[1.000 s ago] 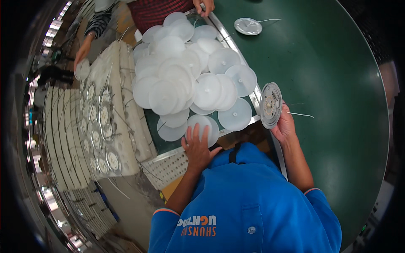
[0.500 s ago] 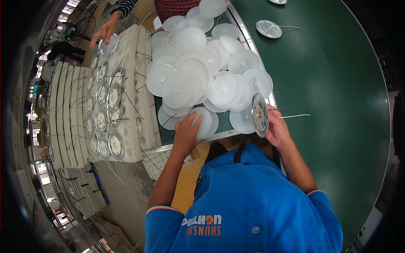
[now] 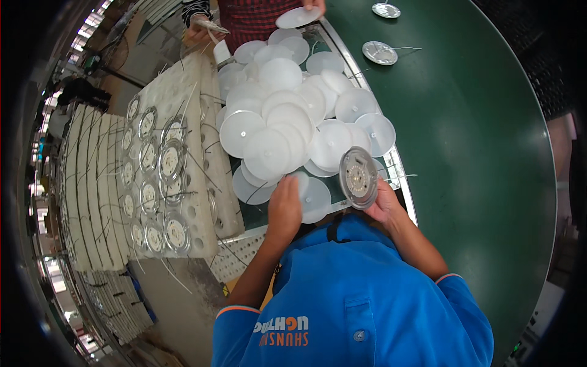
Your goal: The person assembles circular light fixtures by attaching plastic covers to metal LED bases and threading wires through them by hand. Afterward, the person fastens a black strap around their waist with assistance from a coworker.
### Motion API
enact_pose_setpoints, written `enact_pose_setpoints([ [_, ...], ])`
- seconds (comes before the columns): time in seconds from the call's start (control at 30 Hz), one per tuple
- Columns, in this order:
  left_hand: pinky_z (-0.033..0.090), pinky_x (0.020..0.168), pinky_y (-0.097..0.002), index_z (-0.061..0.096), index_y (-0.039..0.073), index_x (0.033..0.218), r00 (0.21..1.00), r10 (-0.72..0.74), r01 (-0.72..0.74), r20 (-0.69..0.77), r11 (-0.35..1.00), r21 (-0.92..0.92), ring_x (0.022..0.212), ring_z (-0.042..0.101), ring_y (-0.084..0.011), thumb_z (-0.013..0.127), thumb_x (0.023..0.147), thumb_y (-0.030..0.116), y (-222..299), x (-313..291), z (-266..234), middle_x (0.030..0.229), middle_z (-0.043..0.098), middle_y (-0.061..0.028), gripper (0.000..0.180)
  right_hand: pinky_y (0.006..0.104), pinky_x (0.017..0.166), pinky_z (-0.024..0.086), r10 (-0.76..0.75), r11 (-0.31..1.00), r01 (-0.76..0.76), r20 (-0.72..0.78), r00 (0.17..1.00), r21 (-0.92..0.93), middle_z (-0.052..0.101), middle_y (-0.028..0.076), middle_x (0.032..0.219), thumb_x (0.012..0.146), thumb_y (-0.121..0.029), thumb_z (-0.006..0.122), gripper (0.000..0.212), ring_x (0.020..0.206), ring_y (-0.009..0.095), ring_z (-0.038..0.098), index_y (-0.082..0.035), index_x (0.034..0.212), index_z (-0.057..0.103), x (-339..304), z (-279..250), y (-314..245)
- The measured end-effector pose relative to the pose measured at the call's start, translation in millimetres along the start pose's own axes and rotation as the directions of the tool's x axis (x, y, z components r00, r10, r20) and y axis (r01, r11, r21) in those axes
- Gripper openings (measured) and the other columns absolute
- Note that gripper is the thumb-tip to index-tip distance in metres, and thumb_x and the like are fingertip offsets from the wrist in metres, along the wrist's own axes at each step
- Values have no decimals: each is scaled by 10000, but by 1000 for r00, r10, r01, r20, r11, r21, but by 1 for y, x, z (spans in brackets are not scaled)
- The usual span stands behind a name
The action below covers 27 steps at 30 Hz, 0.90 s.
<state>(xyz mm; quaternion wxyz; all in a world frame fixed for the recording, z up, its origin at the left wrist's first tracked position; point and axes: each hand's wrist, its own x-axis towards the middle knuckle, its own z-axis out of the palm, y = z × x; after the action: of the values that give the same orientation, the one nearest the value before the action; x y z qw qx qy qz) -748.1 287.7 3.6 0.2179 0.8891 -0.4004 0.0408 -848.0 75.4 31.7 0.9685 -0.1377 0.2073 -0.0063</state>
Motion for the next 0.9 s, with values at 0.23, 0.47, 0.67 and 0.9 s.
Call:
enact_pose_setpoints([
  [0.23,403,930,-392,455,-64,1169,921,-385,294,-57,783,-548,1062,521,-288,378,857,5,23,8,-79,1123,528,-201,329,384,867,483,-26,885,-33,121,992,464,598,108,1090,834,-301,544,349,980,248,584,-53,1079,570,9,-8,16],
  [0.47,376,958,-420,335,-30,1269,799,-364,325,478,-406,-854,1138,456,-271,382,913,99,31,37,-74,1246,435,-172,382,392,865,476,-29,895,-162,417,908,416,594,111,1107,817,-343,557,397,983,252,584,-67,1102,575,2,10,14],
  [0.67,345,986,-452,322,-17,1284,779,-235,389,581,-546,-742,1187,412,-297,378,912,165,43,46,-66,1271,419,-168,418,396,873,472,-87,899,-45,277,957,436,594,117,1108,825,-344,547,403,980,256,584,-59,1108,572,-1,9,16],
  [0.9,232,913,-703,201,78,1380,790,212,504,575,-759,-412,1279,236,-402,234,846,606,50,60,-70,1408,223,-173,751,402,897,459,-127,890,31,182,975,455,567,127,1147,878,-342,472,400,1022,255,564,-59,1152,541,2,10,16],
])
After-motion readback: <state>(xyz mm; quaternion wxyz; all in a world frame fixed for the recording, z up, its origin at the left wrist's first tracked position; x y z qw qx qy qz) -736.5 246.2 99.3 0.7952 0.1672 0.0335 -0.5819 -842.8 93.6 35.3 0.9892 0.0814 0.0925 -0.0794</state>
